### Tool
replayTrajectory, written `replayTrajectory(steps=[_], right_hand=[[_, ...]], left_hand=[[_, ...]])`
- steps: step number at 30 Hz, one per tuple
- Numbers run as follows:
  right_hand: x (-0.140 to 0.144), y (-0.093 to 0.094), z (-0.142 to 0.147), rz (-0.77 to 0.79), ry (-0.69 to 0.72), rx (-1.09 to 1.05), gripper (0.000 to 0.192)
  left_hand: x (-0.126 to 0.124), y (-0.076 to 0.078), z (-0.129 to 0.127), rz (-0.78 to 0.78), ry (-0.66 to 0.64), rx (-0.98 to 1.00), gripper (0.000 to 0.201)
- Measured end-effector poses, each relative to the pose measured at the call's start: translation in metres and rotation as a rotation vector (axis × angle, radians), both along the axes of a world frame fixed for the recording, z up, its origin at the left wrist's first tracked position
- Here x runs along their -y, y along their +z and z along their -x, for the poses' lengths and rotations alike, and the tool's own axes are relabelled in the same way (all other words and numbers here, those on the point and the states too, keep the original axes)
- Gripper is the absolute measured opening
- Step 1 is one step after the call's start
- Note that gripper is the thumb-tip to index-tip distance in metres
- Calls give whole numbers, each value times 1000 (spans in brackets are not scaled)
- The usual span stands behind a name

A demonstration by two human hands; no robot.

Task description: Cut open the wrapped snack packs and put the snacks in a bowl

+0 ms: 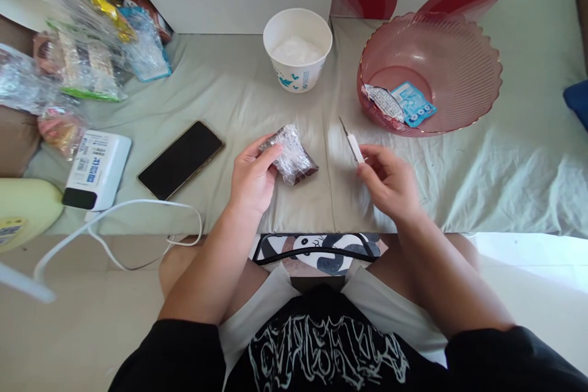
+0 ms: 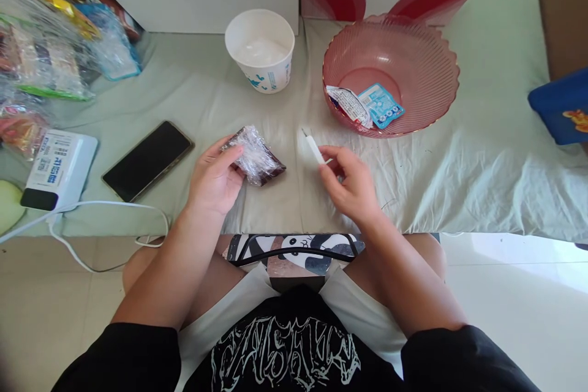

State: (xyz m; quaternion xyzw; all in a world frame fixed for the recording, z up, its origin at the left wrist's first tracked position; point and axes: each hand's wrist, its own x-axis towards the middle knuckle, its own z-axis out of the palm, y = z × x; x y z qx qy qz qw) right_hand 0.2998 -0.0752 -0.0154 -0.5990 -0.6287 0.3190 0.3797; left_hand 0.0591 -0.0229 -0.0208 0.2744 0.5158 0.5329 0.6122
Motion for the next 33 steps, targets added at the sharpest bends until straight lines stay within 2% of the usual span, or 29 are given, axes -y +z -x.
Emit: replayTrajectory(steps=[3, 5, 12, 18, 24, 28, 33], right_hand=[[9, 7, 21, 74, 143, -228, 24], [11, 6, 33, 105, 207, -299, 25], [7, -8, 45, 204, 153, -353, 26], [11, -4, 44, 120, 157, -287, 25], [9, -2, 42, 66, 183, -166, 29], [9, 2, 39, 18, 202, -79, 30], [11, 4, 32, -36, 248, -13, 30]], left_hand=[[4, 2, -8, -9, 52, -53, 38], [6, 3, -13, -25, 65, -88, 36], [9, -1, -16, -76, 30, -151, 33], [9, -4, -16, -80, 27, -214, 27], [11, -4, -13, -208, 19, -263, 25], [5, 1, -6, -190, 86, -240, 30], [-14, 8, 17, -174, 176, -188, 41]])
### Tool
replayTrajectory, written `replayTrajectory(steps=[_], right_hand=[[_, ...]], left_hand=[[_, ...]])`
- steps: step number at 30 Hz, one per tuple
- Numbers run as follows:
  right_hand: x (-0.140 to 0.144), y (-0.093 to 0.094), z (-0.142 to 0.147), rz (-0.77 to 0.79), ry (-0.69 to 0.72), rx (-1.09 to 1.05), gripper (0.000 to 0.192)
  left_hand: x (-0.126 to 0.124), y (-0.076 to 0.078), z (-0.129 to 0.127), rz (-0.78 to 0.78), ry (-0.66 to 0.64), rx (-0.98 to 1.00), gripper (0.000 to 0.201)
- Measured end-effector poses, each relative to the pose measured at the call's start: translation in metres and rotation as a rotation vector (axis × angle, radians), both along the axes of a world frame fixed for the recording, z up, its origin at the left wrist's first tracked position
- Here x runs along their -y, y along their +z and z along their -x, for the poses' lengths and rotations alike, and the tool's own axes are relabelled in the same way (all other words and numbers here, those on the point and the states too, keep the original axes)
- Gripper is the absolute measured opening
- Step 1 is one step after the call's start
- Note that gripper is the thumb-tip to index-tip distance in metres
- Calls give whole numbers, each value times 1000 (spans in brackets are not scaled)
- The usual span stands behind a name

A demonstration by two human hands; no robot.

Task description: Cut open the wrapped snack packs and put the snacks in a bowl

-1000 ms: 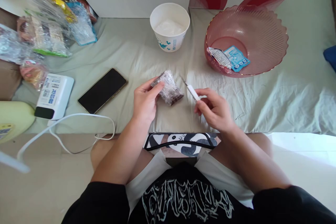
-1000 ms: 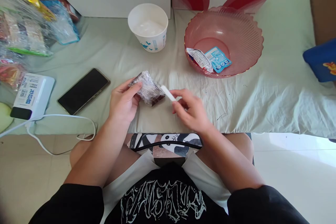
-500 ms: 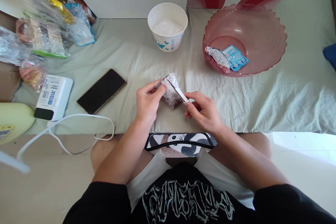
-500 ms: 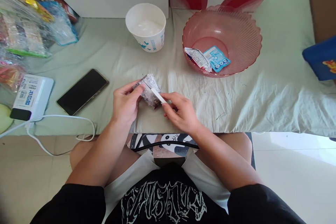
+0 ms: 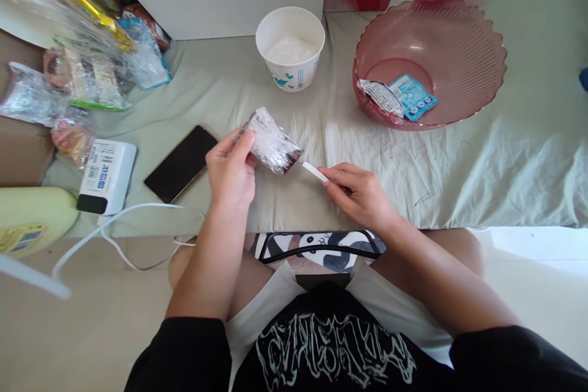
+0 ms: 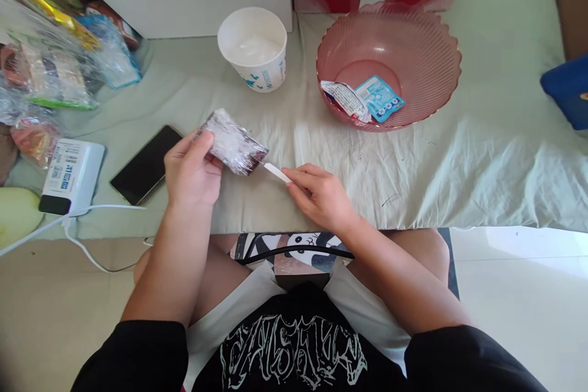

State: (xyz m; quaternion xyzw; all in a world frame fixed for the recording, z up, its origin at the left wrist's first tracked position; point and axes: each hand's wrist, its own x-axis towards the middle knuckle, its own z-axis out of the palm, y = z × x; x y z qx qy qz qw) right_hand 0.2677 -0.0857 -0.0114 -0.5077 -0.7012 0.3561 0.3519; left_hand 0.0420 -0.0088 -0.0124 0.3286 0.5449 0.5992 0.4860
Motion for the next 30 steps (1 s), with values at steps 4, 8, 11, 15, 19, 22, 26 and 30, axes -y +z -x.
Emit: replayTrajectory(steps=[4, 8, 11, 15, 19, 22, 26, 30], right_hand=[[-2, 0, -17, -57, -41, 70, 27], [-7, -11, -30, -176, -296, 295, 23], [-12, -18, -29, -219, -362, 440, 22], [-9, -16, -21, -241, -351, 374, 30], [0, -10, -10, -242, -120, 129, 50], [3, -7, -8, -261, -26, 79, 41], [-1, 0, -21, -314, 23, 83, 8], [-9, 1, -44, -362, -120, 169, 13]], left_hand=[[-8, 0, 12, -4, 32, 3, 39], [2, -6, -2, 46, -79, -25, 44], [17, -11, -21, 66, -241, -106, 48], [29, -5, -31, 67, -459, -300, 41], [28, 4, -22, -91, -479, -476, 40], [26, 3, -16, -209, -566, -635, 46], [25, -2, -18, -270, -650, -684, 29], [20, -5, -11, -204, -457, -585, 17]])
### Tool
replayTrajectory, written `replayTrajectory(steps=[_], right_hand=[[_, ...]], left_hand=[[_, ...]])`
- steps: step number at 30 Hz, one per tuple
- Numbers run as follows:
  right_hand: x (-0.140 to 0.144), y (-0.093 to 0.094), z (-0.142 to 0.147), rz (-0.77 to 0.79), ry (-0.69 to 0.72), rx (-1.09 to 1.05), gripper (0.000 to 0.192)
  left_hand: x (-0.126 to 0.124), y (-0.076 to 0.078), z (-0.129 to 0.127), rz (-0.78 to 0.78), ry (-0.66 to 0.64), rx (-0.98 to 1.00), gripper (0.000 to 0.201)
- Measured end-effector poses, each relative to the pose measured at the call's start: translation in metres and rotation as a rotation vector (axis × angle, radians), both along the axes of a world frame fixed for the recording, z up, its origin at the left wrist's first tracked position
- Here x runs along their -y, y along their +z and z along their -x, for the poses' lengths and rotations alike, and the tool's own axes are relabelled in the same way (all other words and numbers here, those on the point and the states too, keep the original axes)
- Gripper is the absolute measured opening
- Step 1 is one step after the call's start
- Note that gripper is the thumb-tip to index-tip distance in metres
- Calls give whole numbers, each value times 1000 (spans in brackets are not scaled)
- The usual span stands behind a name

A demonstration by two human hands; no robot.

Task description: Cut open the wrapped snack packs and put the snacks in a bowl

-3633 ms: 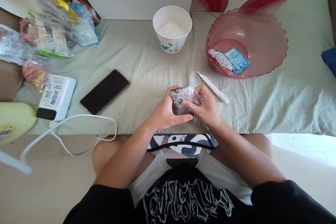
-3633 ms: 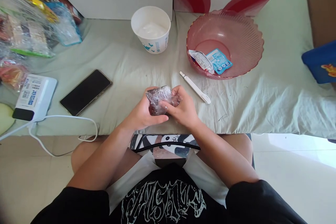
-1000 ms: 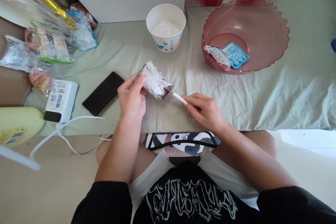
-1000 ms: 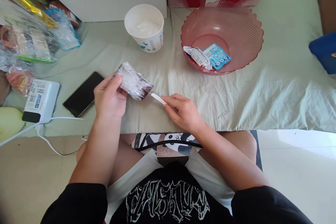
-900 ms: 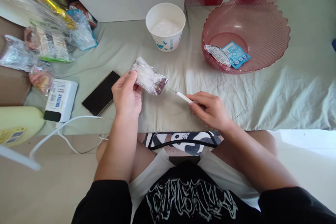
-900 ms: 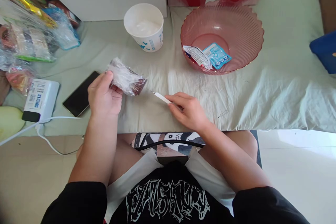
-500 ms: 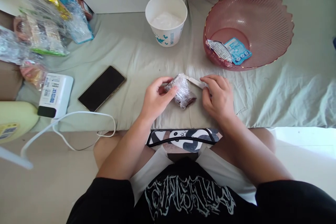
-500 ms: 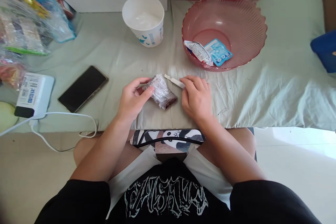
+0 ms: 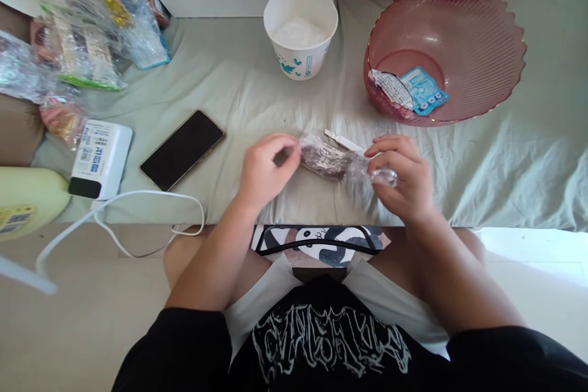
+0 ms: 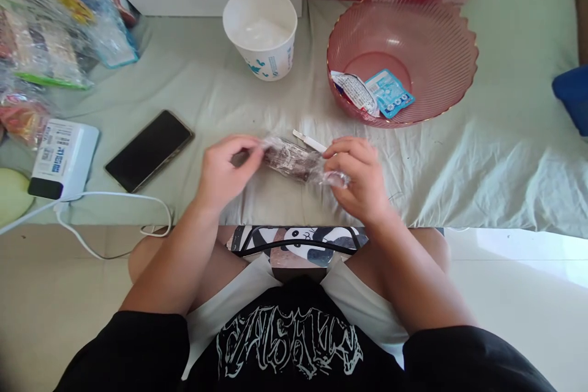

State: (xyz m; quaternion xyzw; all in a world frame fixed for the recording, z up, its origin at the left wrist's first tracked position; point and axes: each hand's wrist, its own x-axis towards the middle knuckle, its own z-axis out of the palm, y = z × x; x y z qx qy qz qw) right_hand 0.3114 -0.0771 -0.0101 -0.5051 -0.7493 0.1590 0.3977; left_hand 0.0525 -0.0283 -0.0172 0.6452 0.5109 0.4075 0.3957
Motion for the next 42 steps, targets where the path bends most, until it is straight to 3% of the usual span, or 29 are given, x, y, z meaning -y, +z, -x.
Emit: replayTrajectory(steps=[3, 5, 7, 9, 11, 14, 15, 18, 22, 25, 27, 30, 32, 36, 38, 40, 42], right_hand=[[-4, -4, -14, -25, -148, 20, 22], [-3, -5, -18, -68, -272, -37, 32], [-1, -2, -16, -138, -347, -126, 34], [3, 3, -8, -210, -254, -145, 29], [8, 7, 3, -235, -68, -27, 28], [13, 9, 17, -232, 71, 259, 16], [14, 8, 20, -231, 61, 332, 7], [16, 7, 21, -216, -15, 435, 18], [18, 10, 19, -261, -164, 405, 16], [19, 12, 24, -319, -102, 353, 15], [19, 9, 30, -283, -35, 407, 17], [17, 0, 36, -278, -124, 455, 14], [16, -3, 37, -347, -230, 406, 14], [18, 0, 38, -455, -372, 357, 17], [22, 2, 40, -426, -233, 314, 16], [25, 2, 45, -316, -28, 261, 14], [28, -1, 52, -199, 78, 253, 21]], left_hand=[[-10, 1, 17, 117, 204, 7, 2], [-15, 2, 29, 191, 317, -101, 22], [-18, 5, 36, 90, 383, -208, 39], [-17, 9, 38, -116, 325, -281, 48], [-14, 14, 35, -249, 170, -354, 47], [-9, 21, 31, -209, -38, -484, 38], [-8, 22, 30, -165, -76, -520, 36], [-7, 27, 35, -48, -151, -599, 30], [-4, 34, 43, 98, -194, -603, 20], [-1, 37, 41, 15, -209, -593, 20], [1, 38, 35, -76, -304, -588, 29], [4, 36, 24, -83, -459, -585, 26], [6, 34, 19, -34, -459, -565, 9], [7, 33, 16, 103, -305, -405, 21], [7, 33, 16, 213, -213, -272, 23], [7, 33, 16, 361, -146, -134, 24], [7, 33, 16, 506, -101, -11, 25]])
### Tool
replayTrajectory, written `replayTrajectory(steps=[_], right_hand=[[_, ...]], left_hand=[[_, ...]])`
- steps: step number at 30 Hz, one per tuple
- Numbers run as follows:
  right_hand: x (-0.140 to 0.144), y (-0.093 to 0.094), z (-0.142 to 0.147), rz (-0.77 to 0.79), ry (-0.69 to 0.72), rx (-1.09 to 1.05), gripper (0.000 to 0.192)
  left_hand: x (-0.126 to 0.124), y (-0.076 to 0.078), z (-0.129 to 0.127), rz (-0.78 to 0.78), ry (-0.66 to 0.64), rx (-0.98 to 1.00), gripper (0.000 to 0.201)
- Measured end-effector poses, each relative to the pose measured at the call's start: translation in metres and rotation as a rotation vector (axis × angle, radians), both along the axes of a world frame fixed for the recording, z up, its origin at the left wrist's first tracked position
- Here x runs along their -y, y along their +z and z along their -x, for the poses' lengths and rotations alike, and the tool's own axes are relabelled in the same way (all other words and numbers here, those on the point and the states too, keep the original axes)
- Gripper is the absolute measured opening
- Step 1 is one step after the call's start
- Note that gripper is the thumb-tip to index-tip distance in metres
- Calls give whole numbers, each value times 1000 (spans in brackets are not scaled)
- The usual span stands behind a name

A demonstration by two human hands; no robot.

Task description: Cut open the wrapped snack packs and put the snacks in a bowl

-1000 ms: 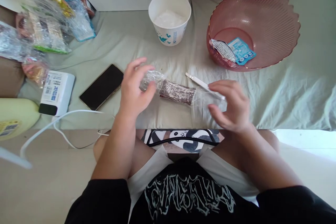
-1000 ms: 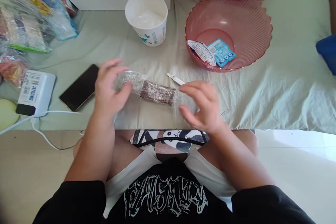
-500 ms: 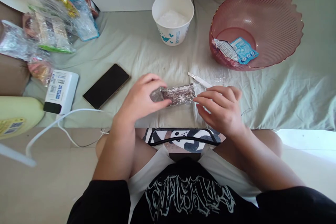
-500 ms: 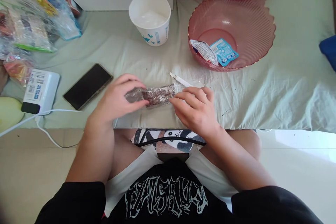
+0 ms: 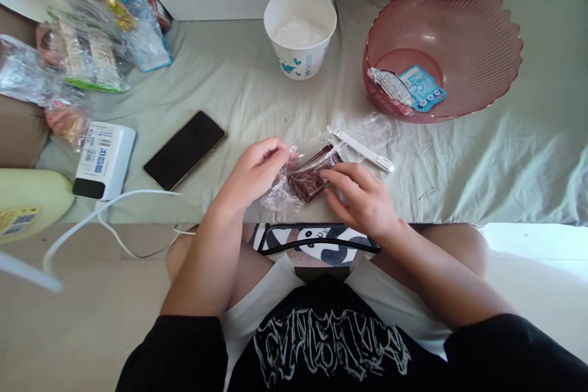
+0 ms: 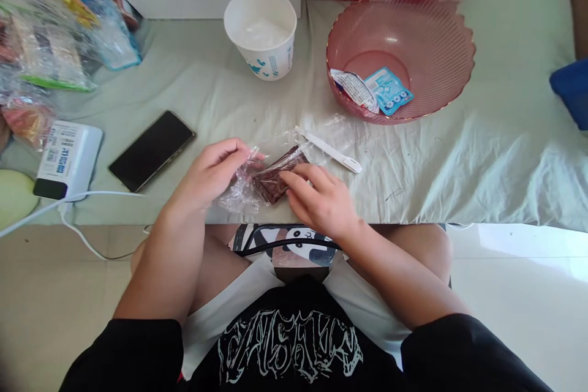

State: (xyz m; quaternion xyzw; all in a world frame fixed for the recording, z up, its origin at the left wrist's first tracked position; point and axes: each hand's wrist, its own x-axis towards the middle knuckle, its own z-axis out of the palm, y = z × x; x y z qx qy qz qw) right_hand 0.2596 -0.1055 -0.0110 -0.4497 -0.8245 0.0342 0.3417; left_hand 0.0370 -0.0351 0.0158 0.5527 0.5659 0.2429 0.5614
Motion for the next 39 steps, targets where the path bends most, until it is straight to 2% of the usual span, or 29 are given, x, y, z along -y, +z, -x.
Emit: replayTrajectory(steps=[3, 6, 10, 15, 18, 20, 23, 26, 28, 34, 39], right_hand=[[3, -4, 7, 78, 9, 82, 38], [3, -5, 6, 71, -5, 180, 39], [4, -1, -1, -40, -81, 190, 13], [3, 1, -2, 11, 7, 144, 14], [1, -1, -1, 16, -57, 169, 22], [-1, -1, -2, -21, -70, 188, 19], [-1, 5, -5, -29, 13, 209, 19], [1, 12, -10, 29, 179, 193, 22], [3, 12, -11, 59, 231, 181, 26], [3, 5, -6, 57, 36, 172, 26], [-1, 4, -5, 79, 9, 234, 37]], left_hand=[[-1, 0, -1, 210, 45, 113, 23], [-3, 1, -2, 322, 45, 174, 19], [-6, 2, -2, 318, 102, 149, 18], [-9, 5, -3, 273, 58, 61, 17], [-9, 7, -4, 266, 56, 62, 17], [-10, 9, -5, 261, 58, 43, 18], [-11, 10, -6, 260, 71, 50, 19], [-12, 9, -5, 256, 117, 95, 16], [-12, 8, -5, 262, 118, 99, 15], [-10, 10, -7, 323, 27, 130, 19], [-9, 14, -10, 343, -6, 134, 17]])
